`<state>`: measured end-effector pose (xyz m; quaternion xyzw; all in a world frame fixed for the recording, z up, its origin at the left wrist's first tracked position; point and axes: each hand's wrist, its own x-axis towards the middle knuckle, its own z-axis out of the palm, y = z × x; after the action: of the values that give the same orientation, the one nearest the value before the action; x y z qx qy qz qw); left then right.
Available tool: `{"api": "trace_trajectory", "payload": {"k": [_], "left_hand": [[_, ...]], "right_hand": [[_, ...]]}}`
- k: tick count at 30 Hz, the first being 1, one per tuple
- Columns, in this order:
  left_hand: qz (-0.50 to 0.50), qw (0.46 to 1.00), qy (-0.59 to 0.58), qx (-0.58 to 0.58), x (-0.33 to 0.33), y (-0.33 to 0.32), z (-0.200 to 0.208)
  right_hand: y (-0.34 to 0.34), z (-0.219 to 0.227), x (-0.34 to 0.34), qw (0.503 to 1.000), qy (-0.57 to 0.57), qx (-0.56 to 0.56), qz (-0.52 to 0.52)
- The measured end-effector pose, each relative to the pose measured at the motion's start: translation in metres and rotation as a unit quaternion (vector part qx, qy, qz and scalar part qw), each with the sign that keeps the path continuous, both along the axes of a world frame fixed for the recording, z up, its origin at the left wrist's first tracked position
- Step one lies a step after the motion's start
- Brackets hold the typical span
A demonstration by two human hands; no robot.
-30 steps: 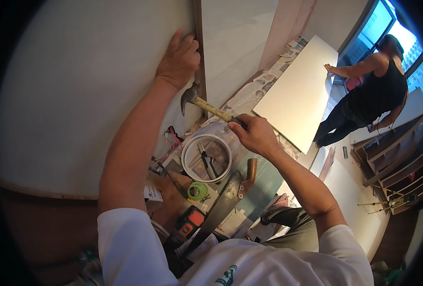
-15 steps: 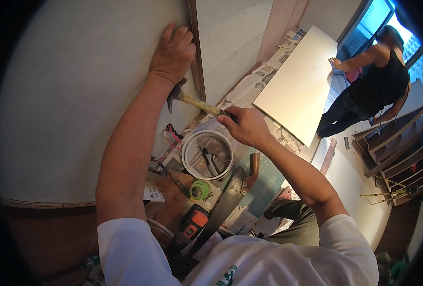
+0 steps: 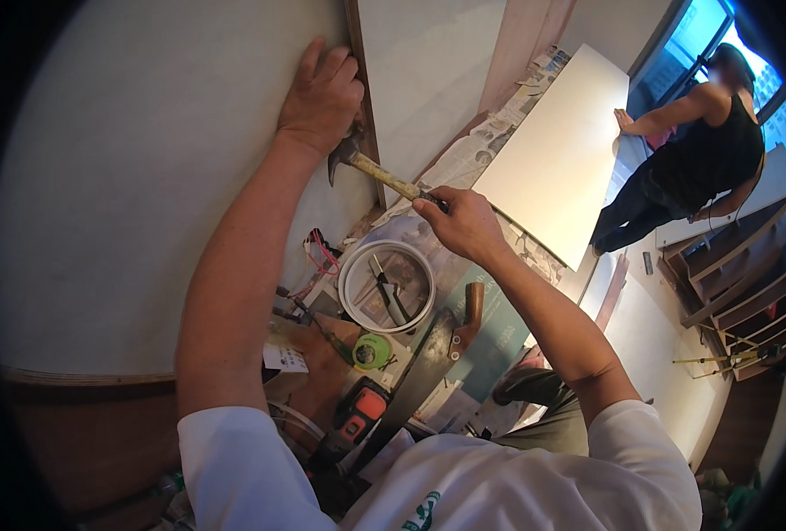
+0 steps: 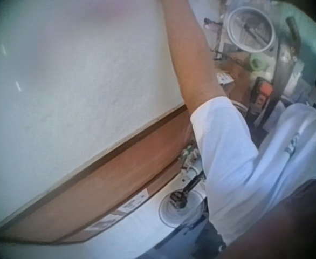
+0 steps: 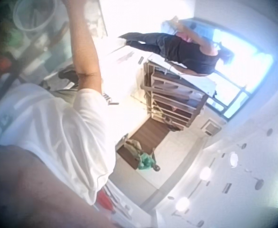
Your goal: The person uses a hammer to tap wooden trim pieces onto a white cabinet panel. They also use a hand saw to cut a small wooden strip and a power drill to secure components. Another person assists by holding panels and using a drill nearby.
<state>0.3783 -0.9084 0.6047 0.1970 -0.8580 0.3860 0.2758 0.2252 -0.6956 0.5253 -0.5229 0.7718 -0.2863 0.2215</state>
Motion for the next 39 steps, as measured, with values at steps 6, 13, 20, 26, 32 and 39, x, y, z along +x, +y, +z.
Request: {"api": "trace_trajectory", "payload": {"k": [6,13,20,26,32,39], "left_hand": [[-0.009,0.998,-0.054,-0.004,0.009,-0.002,0.021],[-0.023,0.998,-0.035,-0.037,0.000,-0.011,0.018],[-0.063,0.997,-0.008,-0.041,-0.003,-0.012,0.019],[-0.046,0.997,-0.013,-0.055,0.001,-0.012,0.019],[-0.021,0.999,-0.035,-0.028,-0.001,-0.009,0.017],[-0.020,0.999,-0.041,-0.002,0.001,-0.007,0.018]], "right_hand": [[0.000,0.004,0.001,1.000,0.015,-0.005,0.005],[0.004,0.005,0.008,0.999,0.024,-0.019,0.025],[-0.003,0.006,0.009,0.998,0.006,-0.069,0.000],[0.008,0.013,0.019,0.998,0.004,-0.049,0.029],[0.002,0.014,0.015,0.999,-0.008,-0.049,0.011],[-0.001,0.008,0.010,0.999,-0.009,-0.036,-0.005]]}}
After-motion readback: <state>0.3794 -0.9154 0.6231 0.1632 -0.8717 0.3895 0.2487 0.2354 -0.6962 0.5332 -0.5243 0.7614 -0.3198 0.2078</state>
